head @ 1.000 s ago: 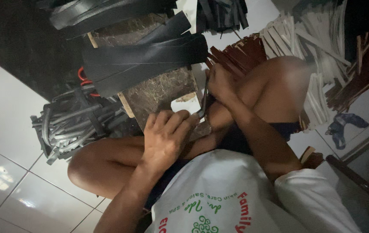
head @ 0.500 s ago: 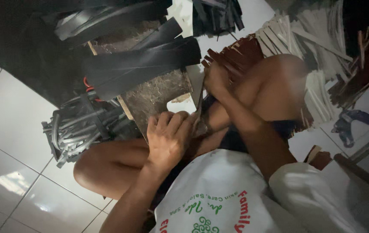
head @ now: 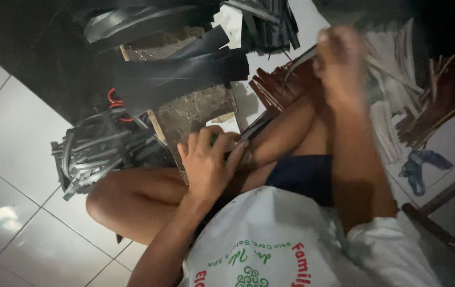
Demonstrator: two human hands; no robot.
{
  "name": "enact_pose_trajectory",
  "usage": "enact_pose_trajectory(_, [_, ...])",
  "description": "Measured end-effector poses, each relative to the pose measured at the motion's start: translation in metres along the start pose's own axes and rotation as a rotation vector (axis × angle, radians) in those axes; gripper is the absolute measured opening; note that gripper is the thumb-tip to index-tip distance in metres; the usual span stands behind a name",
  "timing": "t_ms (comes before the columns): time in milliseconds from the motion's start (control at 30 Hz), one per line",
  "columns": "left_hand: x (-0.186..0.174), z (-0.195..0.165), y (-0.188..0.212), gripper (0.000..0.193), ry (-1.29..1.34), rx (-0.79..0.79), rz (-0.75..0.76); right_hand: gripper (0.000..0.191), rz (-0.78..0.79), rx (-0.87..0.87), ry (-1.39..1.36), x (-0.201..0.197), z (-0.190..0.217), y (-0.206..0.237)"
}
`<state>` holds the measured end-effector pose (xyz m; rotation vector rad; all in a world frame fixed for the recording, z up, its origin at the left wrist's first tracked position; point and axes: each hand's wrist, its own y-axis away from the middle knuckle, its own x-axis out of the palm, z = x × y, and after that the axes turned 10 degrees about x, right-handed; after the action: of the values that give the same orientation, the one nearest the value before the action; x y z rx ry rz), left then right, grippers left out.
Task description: The person sits cross-legged on the floor and repeatedly cuts thin strips from a black rubber sheet using a knife on a wooden block. The cut strips are placed into a pile to the left, while the remaining rubber sheet is held in place with the left hand.
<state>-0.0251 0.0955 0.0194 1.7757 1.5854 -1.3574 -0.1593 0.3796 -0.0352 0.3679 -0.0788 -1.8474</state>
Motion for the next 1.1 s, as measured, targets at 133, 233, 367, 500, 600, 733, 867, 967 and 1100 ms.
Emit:
enact_pose_trajectory(133, [-0.011,0.004,-0.003,0.026,0.089,0.004,-0.011,0.018,0.224,-0.184,0.026,-0.028,0.084,0.032])
enact_pose_trajectory(233, [-0.036,0.027,-0.014,0.017,0.297,-0.041,-0.069,0.015,0.319,-0.411,0.109,-0.016,0.129,0.044])
enact_pose_trajectory(367, [-0.101,0.099,-0.044,0.016,0.007,0.178,-0.293,0.021,0.308,-0.460,0.098,0.027,0.166,0.044])
enact_pose_trajectory(500, [-0.144,0.145,-0.061,0.036,-0.627,0.216,-0.400,0.033,0.157,-0.777,0.486,0.084,0.170,0.037])
enact_pose_trajectory(600, [-0.133,0.149,-0.066,0.043,-0.396,0.223,-0.247,0.036,0.203,-0.625,0.683,0.121,0.139,0.057])
enact_pose_trajectory(733, [-0.096,0.143,-0.055,0.049,-0.006,0.316,-0.053,0.031,0.304,-0.760,0.800,0.149,0.093,0.089])
enact_pose_trajectory(867, [-0.083,0.148,-0.049,0.043,-0.080,0.344,-0.037,0.030,0.261,-0.822,0.776,0.155,0.080,0.099])
enact_pose_trajectory(967, [-0.088,0.146,-0.049,0.046,-0.188,0.366,-0.039,0.030,0.268,-0.752,0.742,0.157,0.082,0.103])
enact_pose_trajectory(1100, [-0.097,0.135,-0.040,0.047,-0.280,0.380,-0.076,0.030,0.184,-0.873,0.784,0.155,0.079,0.111])
